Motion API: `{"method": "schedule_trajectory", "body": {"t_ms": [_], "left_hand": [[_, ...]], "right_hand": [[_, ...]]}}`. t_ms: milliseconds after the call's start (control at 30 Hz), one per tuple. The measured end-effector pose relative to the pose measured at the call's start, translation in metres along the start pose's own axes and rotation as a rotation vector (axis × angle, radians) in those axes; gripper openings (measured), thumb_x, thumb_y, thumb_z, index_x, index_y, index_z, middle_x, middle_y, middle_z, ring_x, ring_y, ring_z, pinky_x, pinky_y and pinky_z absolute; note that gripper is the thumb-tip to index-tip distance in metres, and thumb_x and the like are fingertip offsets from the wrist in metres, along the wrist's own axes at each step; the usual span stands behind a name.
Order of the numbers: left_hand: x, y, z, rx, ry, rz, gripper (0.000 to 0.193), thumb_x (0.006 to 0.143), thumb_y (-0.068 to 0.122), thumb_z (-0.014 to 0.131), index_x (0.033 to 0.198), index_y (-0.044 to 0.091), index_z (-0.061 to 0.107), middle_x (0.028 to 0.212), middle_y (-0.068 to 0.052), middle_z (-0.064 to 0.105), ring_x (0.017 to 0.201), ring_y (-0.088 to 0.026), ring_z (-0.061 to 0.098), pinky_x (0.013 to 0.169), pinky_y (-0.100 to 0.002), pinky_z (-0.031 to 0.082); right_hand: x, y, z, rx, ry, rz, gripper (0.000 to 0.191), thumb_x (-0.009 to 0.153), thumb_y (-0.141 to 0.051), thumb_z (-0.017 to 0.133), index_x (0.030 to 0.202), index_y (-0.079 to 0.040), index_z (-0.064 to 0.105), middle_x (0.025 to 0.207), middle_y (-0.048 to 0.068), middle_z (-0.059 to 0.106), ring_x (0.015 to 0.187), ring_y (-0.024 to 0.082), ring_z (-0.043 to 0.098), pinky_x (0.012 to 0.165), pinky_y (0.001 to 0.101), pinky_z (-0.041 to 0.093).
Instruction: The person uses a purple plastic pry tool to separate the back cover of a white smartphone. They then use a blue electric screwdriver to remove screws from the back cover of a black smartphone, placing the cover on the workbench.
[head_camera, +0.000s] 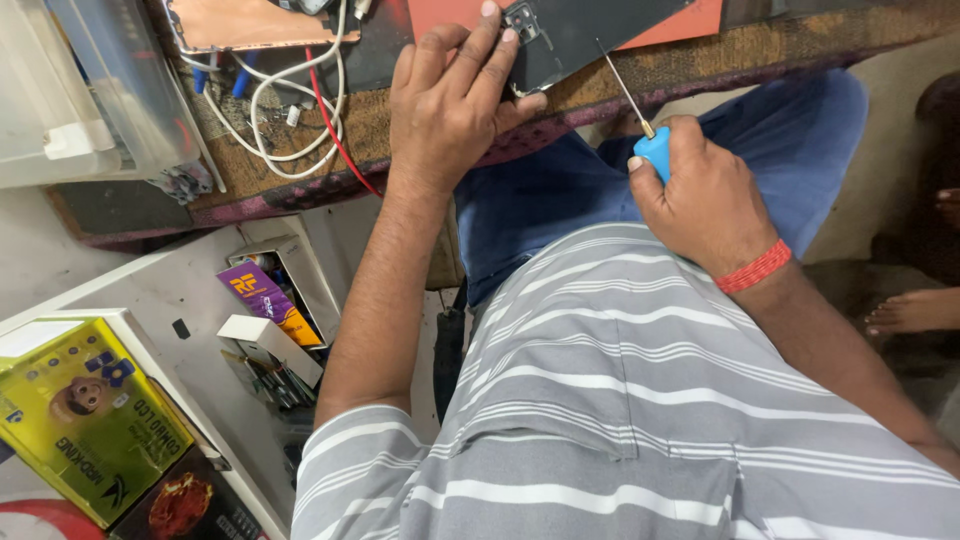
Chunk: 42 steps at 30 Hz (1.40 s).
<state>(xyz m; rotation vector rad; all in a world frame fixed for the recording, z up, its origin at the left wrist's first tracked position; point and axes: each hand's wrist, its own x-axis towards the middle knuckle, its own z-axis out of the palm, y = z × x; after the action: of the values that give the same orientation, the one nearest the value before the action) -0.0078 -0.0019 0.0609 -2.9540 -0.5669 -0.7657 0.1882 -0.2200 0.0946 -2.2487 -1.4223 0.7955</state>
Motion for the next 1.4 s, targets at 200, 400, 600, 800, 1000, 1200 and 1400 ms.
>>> {"method": "schedule_trajectory", "body": {"t_ms": [200, 400, 600, 800, 1000, 1200, 1400], "left_hand": [[0.001, 0.000, -0.002, -0.016, -0.005, 0.001, 0.057, 0.098, 0.057, 0.070, 0.125, 0.007, 0.074, 0.132, -0.004, 0.068, 0.111, -0.022, 0.061, 0.086, -0.037, 0.050], [0.002, -0.001, -0.001, -0.021, 0.034, 0.010, 0.058, 0.097, 0.059, 0.071, 0.122, 0.006, 0.074, 0.131, -0.007, 0.068, 0.108, -0.023, 0.061, 0.083, -0.037, 0.050], [-0.001, 0.000, 0.001, -0.009, 0.023, -0.007, 0.060, 0.098, 0.061, 0.075, 0.122, 0.006, 0.073, 0.131, -0.007, 0.068, 0.109, -0.024, 0.060, 0.084, -0.038, 0.050], [-0.004, 0.000, 0.003, -0.073, 0.037, -0.067, 0.064, 0.093, 0.066, 0.076, 0.115, 0.007, 0.065, 0.121, -0.002, 0.073, 0.111, -0.021, 0.060, 0.085, -0.037, 0.049], [-0.005, 0.000, 0.001, -0.160, 0.035, -0.080, 0.074, 0.088, 0.059, 0.074, 0.127, -0.003, 0.064, 0.092, 0.003, 0.070, 0.109, -0.021, 0.060, 0.086, -0.038, 0.049], [-0.004, -0.002, 0.000, -0.079, 0.072, -0.029, 0.065, 0.088, 0.059, 0.074, 0.113, 0.000, 0.064, 0.119, -0.006, 0.072, 0.108, -0.023, 0.059, 0.084, -0.038, 0.050], [-0.005, -0.004, 0.001, -0.085, 0.050, -0.018, 0.057, 0.090, 0.060, 0.073, 0.098, 0.005, 0.060, 0.133, -0.008, 0.070, 0.108, -0.024, 0.059, 0.084, -0.038, 0.051]], "right_hand": [[-0.001, -0.003, 0.001, 0.023, 0.016, -0.040, 0.033, 0.103, -0.024, 0.063, 0.118, 0.005, 0.054, 0.089, 0.029, 0.069, 0.079, 0.050, 0.068, 0.069, 0.0567, 0.055], [0.000, -0.003, 0.005, 0.040, 0.016, -0.069, 0.034, 0.103, -0.023, 0.062, 0.118, 0.006, 0.054, 0.089, 0.028, 0.069, 0.079, 0.050, 0.068, 0.068, 0.0566, 0.055], [0.001, -0.004, 0.007, 0.112, 0.004, -0.052, 0.034, 0.102, -0.023, 0.062, 0.120, 0.005, 0.055, 0.084, 0.027, 0.068, 0.081, 0.049, 0.068, 0.070, 0.0555, 0.054], [0.003, -0.006, 0.011, 0.231, -0.069, -0.035, 0.033, 0.102, -0.023, 0.061, 0.122, 0.003, 0.055, 0.084, 0.025, 0.068, 0.079, 0.045, 0.070, 0.068, 0.0506, 0.054], [0.001, -0.008, 0.009, 0.218, -0.107, -0.031, 0.032, 0.103, -0.022, 0.060, 0.120, 0.004, 0.055, 0.083, 0.025, 0.068, 0.080, 0.045, 0.070, 0.068, 0.0505, 0.053], [0.001, -0.011, 0.008, 0.224, -0.129, -0.028, 0.034, 0.101, -0.024, 0.060, 0.120, 0.004, 0.056, 0.082, 0.024, 0.069, 0.078, 0.044, 0.071, 0.067, 0.0499, 0.054], [0.001, -0.012, 0.009, 0.216, -0.126, -0.042, 0.034, 0.102, -0.024, 0.060, 0.120, 0.005, 0.056, 0.082, 0.025, 0.068, 0.078, 0.044, 0.070, 0.068, 0.0506, 0.054]]}}
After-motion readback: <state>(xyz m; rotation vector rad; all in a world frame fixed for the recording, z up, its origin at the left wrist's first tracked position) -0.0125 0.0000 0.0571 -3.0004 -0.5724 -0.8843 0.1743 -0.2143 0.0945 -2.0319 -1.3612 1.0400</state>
